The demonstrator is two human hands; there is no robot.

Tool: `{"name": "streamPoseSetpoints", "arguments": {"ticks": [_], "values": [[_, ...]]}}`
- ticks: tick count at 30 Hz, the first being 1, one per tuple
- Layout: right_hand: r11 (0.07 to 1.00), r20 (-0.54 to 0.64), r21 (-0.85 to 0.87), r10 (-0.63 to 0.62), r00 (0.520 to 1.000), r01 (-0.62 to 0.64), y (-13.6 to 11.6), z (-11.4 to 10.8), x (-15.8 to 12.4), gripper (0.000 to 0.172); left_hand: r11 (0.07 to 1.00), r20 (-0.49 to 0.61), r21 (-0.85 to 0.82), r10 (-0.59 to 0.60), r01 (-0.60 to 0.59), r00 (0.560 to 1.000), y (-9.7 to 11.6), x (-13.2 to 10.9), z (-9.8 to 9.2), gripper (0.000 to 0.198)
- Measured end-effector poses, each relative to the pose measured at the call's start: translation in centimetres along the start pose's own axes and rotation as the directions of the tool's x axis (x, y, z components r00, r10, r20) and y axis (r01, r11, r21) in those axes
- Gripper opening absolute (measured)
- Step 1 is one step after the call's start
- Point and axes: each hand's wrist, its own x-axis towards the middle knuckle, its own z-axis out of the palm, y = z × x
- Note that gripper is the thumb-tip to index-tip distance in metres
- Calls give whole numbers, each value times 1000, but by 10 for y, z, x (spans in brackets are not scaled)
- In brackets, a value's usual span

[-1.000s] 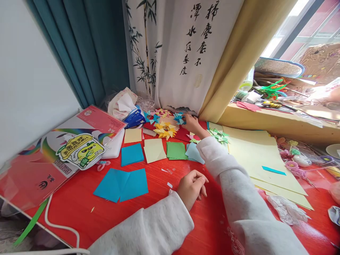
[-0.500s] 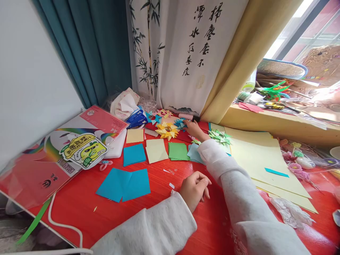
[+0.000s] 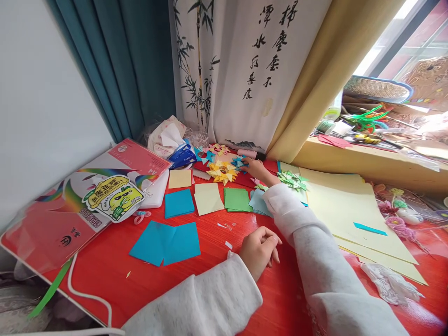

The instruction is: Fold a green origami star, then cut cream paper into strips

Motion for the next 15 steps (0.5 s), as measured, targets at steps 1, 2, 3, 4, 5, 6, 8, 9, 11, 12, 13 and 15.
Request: {"name": "streamPoseSetpoints", "arguments": {"ticks": [1, 2, 3, 4, 5, 6, 8, 9, 11, 12, 13, 15], "values": [[1000, 1, -1, -1, 1000, 1, 0, 0, 0, 39, 1000, -1, 0, 0, 0, 1000, 0, 0, 0, 17], [1000, -1, -3, -3, 1000, 3, 0, -1, 0, 40, 1000, 0, 0, 0, 0, 1000, 0, 0, 0, 16], [1000, -3, -3, -6, 1000, 6, 0, -2, -1, 41, 1000, 0, 1, 2, -2, 1000, 0, 0, 0, 16], [1000, -5, -3, -9, 1000, 9, 0, -3, -1, 41, 1000, 0, 1, 3, -3, 1000, 0, 0, 0, 16], [1000, -7, -3, -12, 1000, 12, -1, -4, -2, 40, 1000, 0, 1, 4, -4, 1000, 0, 0, 0, 16], [1000, -6, -1, -15, 1000, 15, -1, -5, -2, 40, 1000, 1, 2, 6, -6, 1000, 0, 0, 0, 16], [1000, 1, 0, -20, 1000, 20, -2, -6, -3, 39, 1000, 4, 5, 6, -6, 1000, 0, -1, 1, 16], [1000, 5, -1, -20, 1000, 20, -3, -5, -3, 39, 1000, 3, 7, 5, -5, 1000, 0, -1, 1, 16], [1000, 10, -8, -17, 1000, 17, -5, -5, -4, 38, 1000, 1, 15, 2, -2, 1000, 0, -1, 1, 16], [1000, 10, -11, -14, 1000, 14, -6, -5, -4, 38, 1000, 0, 18, 0, 0, 1000, 0, -1, 1, 16], [1000, 9, -13, -10, 1000, 11, -7, -6, -5, 39, 1000, -1, 19, -1, 1, 1000, 1, -1, 1, 16], [1000, 7, -14, -8, 1000, 8, -7, -11, -6, 42, 1000, 1, 16, -1, 1, 1000, 1, -1, 1, 16]]}}
